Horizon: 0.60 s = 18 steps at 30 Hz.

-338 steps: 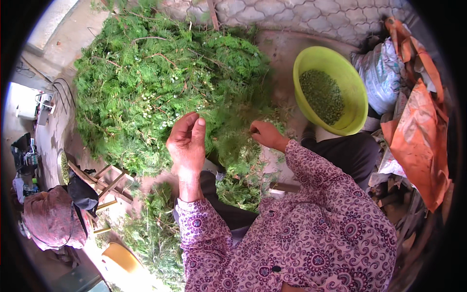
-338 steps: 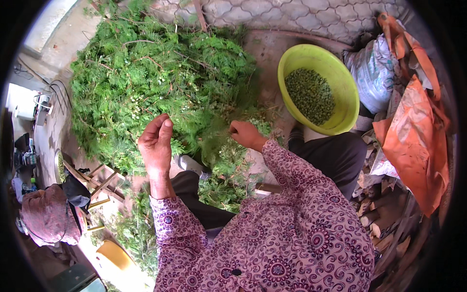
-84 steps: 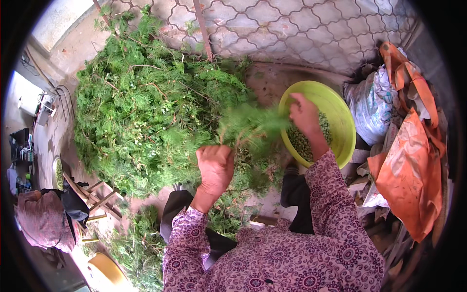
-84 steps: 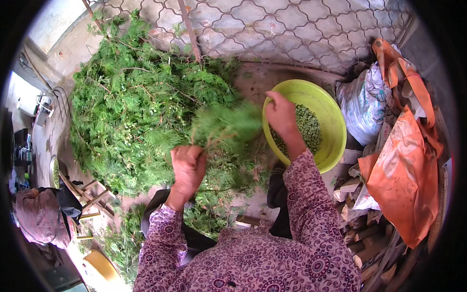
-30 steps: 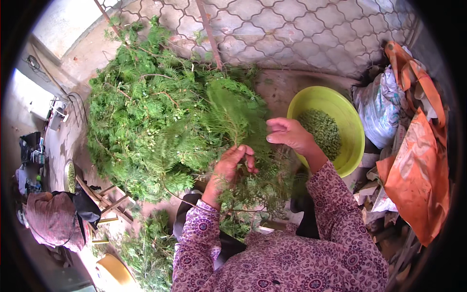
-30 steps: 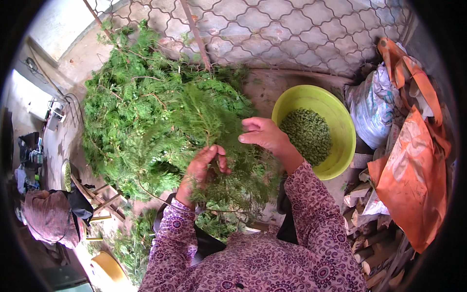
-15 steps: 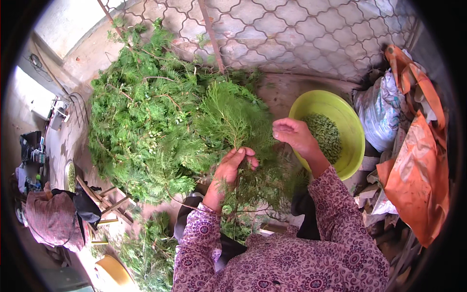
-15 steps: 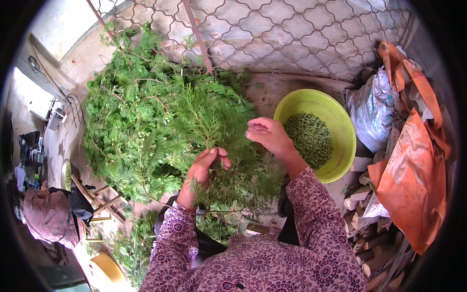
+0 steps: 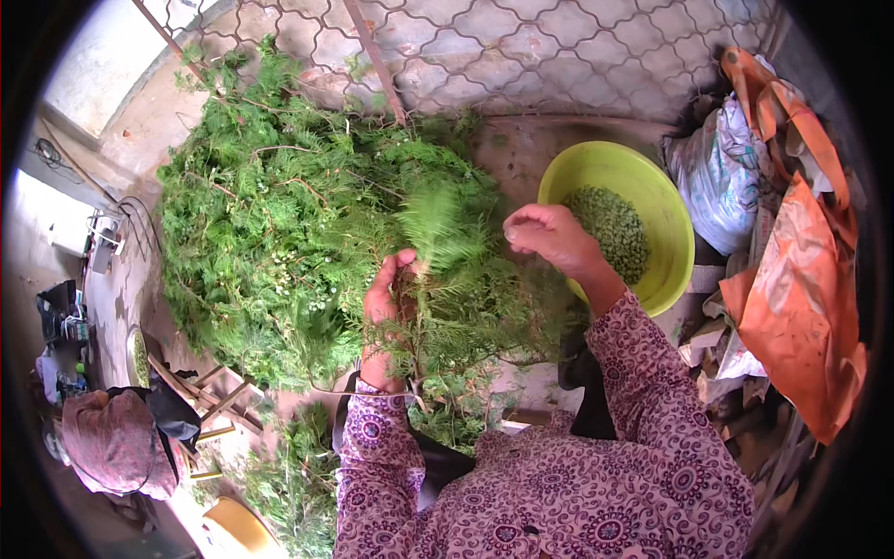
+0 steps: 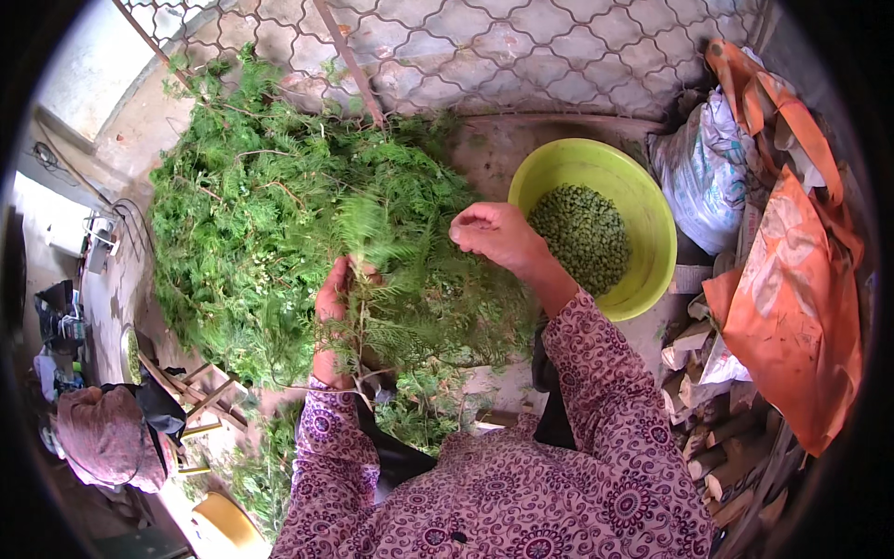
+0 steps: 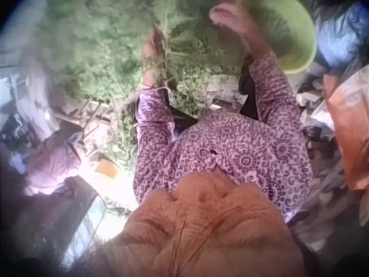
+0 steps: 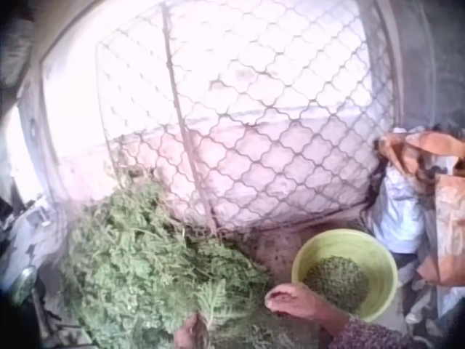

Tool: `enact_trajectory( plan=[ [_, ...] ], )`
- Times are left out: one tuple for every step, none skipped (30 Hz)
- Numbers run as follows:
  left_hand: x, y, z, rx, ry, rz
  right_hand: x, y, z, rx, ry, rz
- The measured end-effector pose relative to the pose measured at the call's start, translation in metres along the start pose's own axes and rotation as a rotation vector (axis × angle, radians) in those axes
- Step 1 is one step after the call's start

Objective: The person picks up branches from a pile, plucks small green berries from the foliage, and drops them into a green plastic bowl. They handle the branches one at a time, turning them over to find more berries before setting the stripped stems aside.

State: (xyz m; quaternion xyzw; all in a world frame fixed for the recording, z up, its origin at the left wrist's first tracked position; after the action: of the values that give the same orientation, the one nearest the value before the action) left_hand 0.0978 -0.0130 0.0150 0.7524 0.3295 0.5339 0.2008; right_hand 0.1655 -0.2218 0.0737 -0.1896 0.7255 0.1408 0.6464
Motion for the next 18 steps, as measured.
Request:
enact_trajectory(
  plan=[
    [0.000, 0.007, 0.002, -0.147, -0.025, -0.083, 0.001, 0.002, 0.001, 0.001, 0.000, 0.003],
    [-0.003, 0.001, 0.001, -0.147, -0.026, -0.079, 0.000, 0.010, 0.001, -0.075, -0.022, -0.027],
    [-0.001, 0.011, -0.004, -0.151, -0.035, -0.118, 0.000, 0.016, 0.000, -0.147, -0.042, -0.059],
    [0.000, 0.017, -0.007, -0.154, -0.044, -0.156, 0.002, 0.015, 0.000, -0.142, -0.040, -0.057],
    [-0.003, 0.011, -0.003, -0.262, -0.035, -0.185, 0.004, 0.016, 0.000, -0.168, -0.025, -0.065],
    [-0.004, 0.011, -0.007, -0.261, -0.036, -0.182, 0.005, 0.019, 0.000, -0.198, -0.013, -0.073],
    [0.010, 0.024, -0.015, -0.384, 0.126, -0.092, 0.006, 0.018, 0.001, -0.198, -0.014, -0.071],
    [0.021, 0.034, -0.027, -0.505, 0.288, -0.001, 0.006, 0.016, 0.001, -0.189, -0.011, -0.055],
    [0.019, 0.024, -0.024, -0.560, 0.351, 0.022, 0.006, 0.013, 0.001, -0.178, -0.008, -0.043],
    [0.019, 0.021, -0.021, -0.559, 0.350, 0.025, 0.008, 0.013, 0.001, -0.178, -0.008, -0.041],
    [0.017, 0.019, -0.021, -0.593, 0.342, 0.011, 0.010, 0.014, 0.002, -0.187, -0.013, -0.028],
    [0.017, 0.023, -0.022, -0.628, 0.331, -0.006, 0.011, 0.014, 0.002, -0.193, -0.016, -0.017],
    [0.015, 0.022, -0.019, -0.543, 0.265, -0.008, 0.010, 0.014, 0.002, -0.191, -0.016, -0.017],
    [0.014, 0.021, -0.017, -0.545, 0.264, -0.008, 0.009, 0.014, 0.002, -0.198, -0.016, -0.046],
    [0.010, 0.016, -0.011, -0.486, 0.184, 0.007, 0.008, 0.017, 0.002, -0.212, -0.018, -0.074],
    [0.005, 0.012, -0.006, -0.427, 0.105, 0.022, 0.007, 0.018, 0.003, -0.215, -0.020, -0.072],
    [0.000, 0.010, 0.000, -0.382, 0.022, -0.075, 0.008, 0.019, 0.003, -0.213, -0.008, -0.088],
    [0.001, 0.016, -0.002, -0.383, 0.021, -0.075, 0.009, 0.017, 0.003, -0.205, 0.005, -0.106]
  ],
)
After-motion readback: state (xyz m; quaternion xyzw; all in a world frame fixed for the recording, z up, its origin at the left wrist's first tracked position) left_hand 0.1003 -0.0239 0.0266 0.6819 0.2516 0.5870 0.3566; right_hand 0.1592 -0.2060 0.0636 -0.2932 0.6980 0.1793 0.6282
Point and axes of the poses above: each hand's wrist, its own z-axis towards the middle knuckle, its own y-axis out of the palm, x = y × z, the point moved 9 cm from there along z, towards the middle knuckle, and after that the axes turned 2 degrees about -y, right-handed, at the moved point
